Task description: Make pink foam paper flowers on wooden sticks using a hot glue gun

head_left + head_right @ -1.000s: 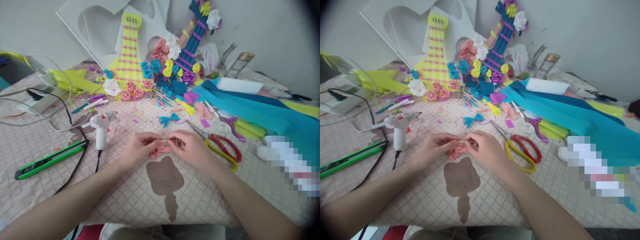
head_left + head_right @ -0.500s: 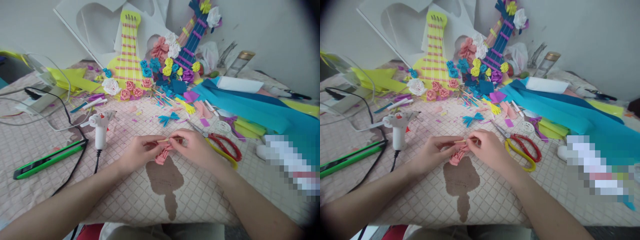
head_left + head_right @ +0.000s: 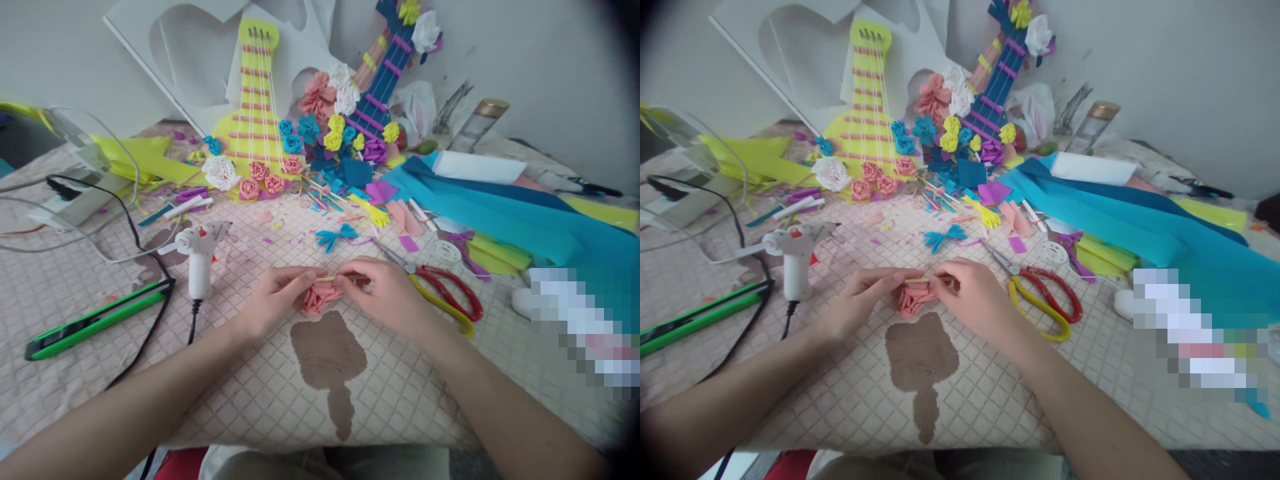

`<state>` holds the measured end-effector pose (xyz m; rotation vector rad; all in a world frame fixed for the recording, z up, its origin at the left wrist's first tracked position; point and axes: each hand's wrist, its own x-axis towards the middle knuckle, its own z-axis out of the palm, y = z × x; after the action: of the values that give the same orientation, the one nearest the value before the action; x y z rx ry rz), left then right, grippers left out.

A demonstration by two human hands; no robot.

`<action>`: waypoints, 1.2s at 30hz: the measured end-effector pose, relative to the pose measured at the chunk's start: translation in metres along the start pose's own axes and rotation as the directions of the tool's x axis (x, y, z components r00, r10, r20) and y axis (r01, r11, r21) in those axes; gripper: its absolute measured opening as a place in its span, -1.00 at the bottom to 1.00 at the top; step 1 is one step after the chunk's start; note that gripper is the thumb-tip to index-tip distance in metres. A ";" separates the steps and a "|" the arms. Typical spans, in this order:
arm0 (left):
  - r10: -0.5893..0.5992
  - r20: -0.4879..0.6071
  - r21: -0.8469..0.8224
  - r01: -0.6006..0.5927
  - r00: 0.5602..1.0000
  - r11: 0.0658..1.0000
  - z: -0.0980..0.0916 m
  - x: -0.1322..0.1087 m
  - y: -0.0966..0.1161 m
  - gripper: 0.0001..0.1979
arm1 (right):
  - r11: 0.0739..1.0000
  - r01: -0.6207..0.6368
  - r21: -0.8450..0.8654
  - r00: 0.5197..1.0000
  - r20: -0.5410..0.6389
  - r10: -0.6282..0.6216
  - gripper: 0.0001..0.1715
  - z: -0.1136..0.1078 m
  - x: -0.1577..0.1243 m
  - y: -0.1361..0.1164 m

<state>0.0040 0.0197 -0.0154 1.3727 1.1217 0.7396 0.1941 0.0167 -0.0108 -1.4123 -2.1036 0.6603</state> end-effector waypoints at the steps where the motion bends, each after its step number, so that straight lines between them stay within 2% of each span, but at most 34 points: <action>1: -0.002 0.001 0.009 0.002 1.000 1.000 -0.001 0.001 -0.001 -0.67 | 1.000 -0.003 0.004 1.000 0.004 0.003 -0.87 0.000 0.000 0.000; 7: 0.037 -0.029 0.048 -0.036 0.999 0.998 -0.003 0.004 -0.006 -0.68 | 1.000 -0.002 0.010 1.000 0.012 0.002 -0.86 -0.001 0.002 0.001; 13: 0.145 -0.235 0.020 -0.145 0.961 0.989 -0.005 0.007 -0.013 -0.78 | 0.997 -0.059 0.046 0.998 -0.006 0.059 -0.85 -0.006 0.002 0.000; 16: 0.175 -0.244 0.055 -0.166 0.954 0.985 -0.008 0.008 -0.016 -0.83 | 0.993 -0.095 0.073 0.995 -0.022 0.097 -0.84 -0.008 0.003 0.000; 19: 0.204 -0.253 0.084 -0.188 0.946 0.978 -0.010 0.009 -0.017 -0.77 | 0.989 -0.116 0.090 0.993 -0.019 0.118 -0.81 -0.008 0.003 0.001; 22: 0.268 -0.226 0.146 -0.240 0.937 0.960 -0.010 0.009 -0.015 -0.73 | 0.987 -0.137 0.089 0.990 -0.013 0.139 -0.76 -0.006 0.003 0.001; 25: 0.305 -0.168 0.212 -0.268 0.937 0.940 -0.008 0.009 -0.011 -0.78 | 0.983 -0.177 0.053 0.984 0.035 0.176 -0.71 -0.005 0.003 0.003; 28: 0.257 -0.186 0.248 -0.208 0.948 0.946 -0.008 0.008 -0.009 -0.88 | 0.978 -0.200 0.056 0.977 0.092 0.195 -0.75 -0.003 0.004 0.005; 30: 0.217 -0.193 0.316 -0.149 0.957 0.937 -0.009 0.008 -0.010 -0.85 | 0.977 -0.199 0.074 0.975 0.110 0.191 -0.75 -0.001 0.005 0.007; 33: 0.209 -0.106 0.525 -0.124 0.972 0.842 -0.011 0.005 -0.011 -0.68 | 0.976 -0.190 0.107 0.971 0.164 0.171 -0.75 0.003 0.006 0.010; 36: 0.271 0.002 0.664 -0.204 0.963 0.720 -0.011 0.000 -0.011 -0.50 | 0.981 -0.169 0.096 0.971 0.186 0.149 -0.76 0.008 0.006 0.012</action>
<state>-0.0084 0.0223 -0.0246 2.1387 1.3706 0.6100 0.1944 0.0255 -0.0236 -1.5193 -2.0641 0.9854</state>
